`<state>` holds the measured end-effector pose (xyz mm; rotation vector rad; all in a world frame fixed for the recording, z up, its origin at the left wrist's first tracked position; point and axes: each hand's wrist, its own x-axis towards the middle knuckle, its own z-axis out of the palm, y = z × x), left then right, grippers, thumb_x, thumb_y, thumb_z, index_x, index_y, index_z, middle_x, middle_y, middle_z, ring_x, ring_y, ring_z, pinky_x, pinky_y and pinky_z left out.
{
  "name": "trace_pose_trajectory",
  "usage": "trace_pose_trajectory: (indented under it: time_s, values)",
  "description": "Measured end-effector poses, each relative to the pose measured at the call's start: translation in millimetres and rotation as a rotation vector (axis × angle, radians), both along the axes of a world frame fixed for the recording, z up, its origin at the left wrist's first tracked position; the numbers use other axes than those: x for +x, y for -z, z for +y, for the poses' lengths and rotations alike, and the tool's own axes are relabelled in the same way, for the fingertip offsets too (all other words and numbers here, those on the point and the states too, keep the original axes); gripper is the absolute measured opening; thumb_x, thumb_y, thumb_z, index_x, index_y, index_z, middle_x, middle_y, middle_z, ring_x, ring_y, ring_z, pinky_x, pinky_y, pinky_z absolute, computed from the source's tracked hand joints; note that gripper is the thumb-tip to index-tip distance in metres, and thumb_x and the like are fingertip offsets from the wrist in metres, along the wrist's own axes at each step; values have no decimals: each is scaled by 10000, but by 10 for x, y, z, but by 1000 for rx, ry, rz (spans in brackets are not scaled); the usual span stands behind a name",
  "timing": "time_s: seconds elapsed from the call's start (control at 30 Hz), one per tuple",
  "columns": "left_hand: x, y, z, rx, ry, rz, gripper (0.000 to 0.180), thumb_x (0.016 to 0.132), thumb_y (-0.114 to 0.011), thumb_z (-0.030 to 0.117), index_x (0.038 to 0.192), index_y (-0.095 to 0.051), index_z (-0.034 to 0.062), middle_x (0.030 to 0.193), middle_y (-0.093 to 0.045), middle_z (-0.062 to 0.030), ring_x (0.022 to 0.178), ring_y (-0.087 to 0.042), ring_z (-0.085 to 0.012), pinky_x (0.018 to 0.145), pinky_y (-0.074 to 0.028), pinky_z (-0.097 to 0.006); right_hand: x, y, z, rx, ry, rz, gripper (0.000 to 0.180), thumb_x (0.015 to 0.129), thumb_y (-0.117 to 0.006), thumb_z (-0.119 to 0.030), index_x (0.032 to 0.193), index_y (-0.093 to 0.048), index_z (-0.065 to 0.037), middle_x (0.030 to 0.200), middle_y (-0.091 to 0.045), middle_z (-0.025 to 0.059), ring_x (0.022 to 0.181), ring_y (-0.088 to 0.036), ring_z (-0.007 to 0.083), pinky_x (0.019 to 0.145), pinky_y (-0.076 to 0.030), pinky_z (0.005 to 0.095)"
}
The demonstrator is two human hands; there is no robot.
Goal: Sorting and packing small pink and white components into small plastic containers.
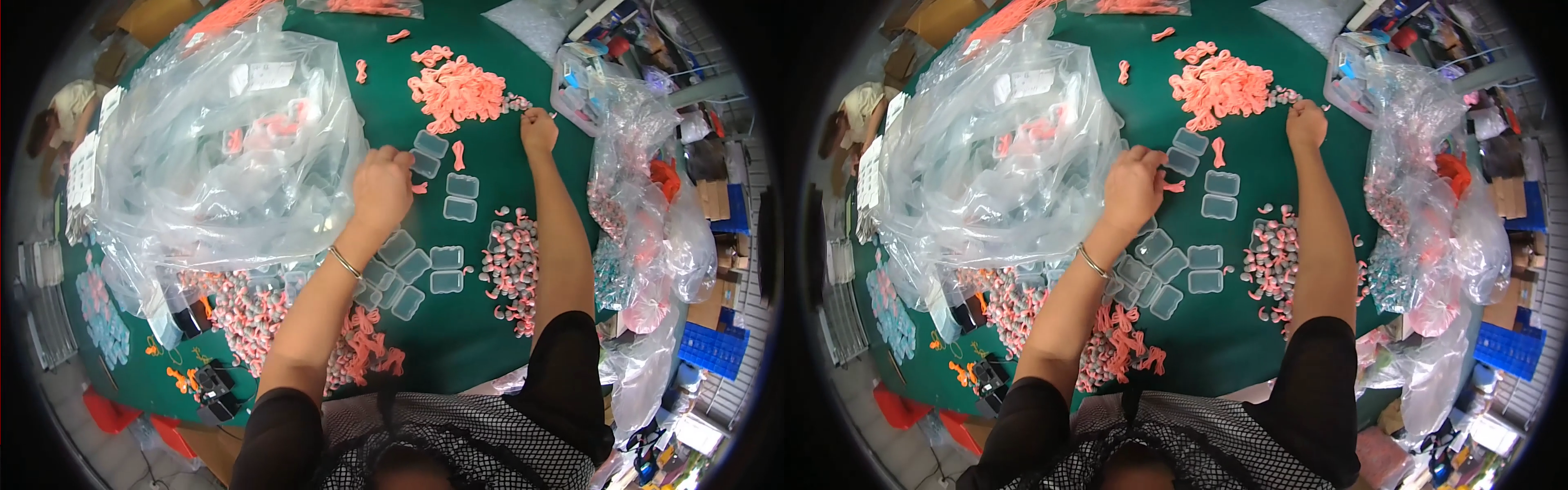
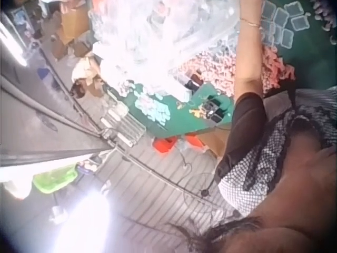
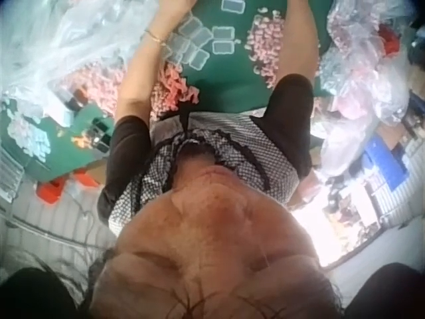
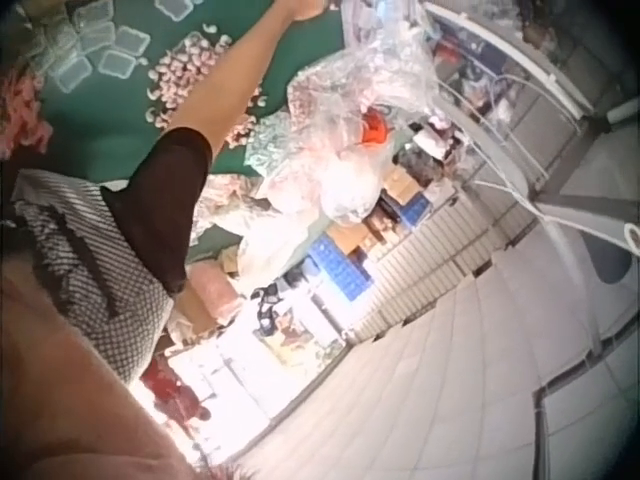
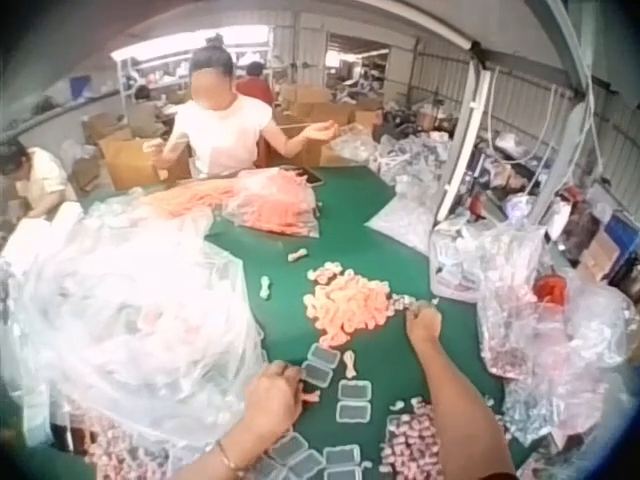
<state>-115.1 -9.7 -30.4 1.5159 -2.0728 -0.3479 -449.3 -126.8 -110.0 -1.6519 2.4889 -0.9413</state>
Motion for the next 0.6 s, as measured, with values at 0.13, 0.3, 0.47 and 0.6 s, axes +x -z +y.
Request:
trace_pose_trajectory:
  time_s: [0.13,0.3,0.47,0.6]
  values:
    - [192,-113,76,24,61,142,206,746,-661,21,950,-672,46,941,-619,-122,896,-589,-336,775,-497,-422,59,5,206,-95,-145,-127,109,774,-703,-128,876,-692,-90,791,-669,85,716,-658,221,679,-527,344]
    - [103,13,230,27,111,163,308,747,-664,18,1052,-638,49,1052,-602,-136,963,-573,-345,810,-490,-426,501,-235,772,11,-381,-163,68,780,-694,-114,844,-684,-92,774,-627,82,688,-634,205,650,-516,328]
    - [-177,158,201,-73,79,60,417,727,-667,5,1135,-593,55,1119,-569,-143,1009,-542,-353,871,-464,-427,901,-314,1223,-3,-437,-84,36,777,-661,-169,807,-672,-153,810,-626,76,748,-639,294,658,-515,406]
    - [-498,197,443,-117,183,192,368,735,-646,5,1096,-604,56,1091,-566,-161,1008,-527,-358,862,-448,-441,847,-160,1222,4,-279,-4,46,765,-675,-179,793,-665,-144,814,-614,82,737,-632,295,634,-508,414]
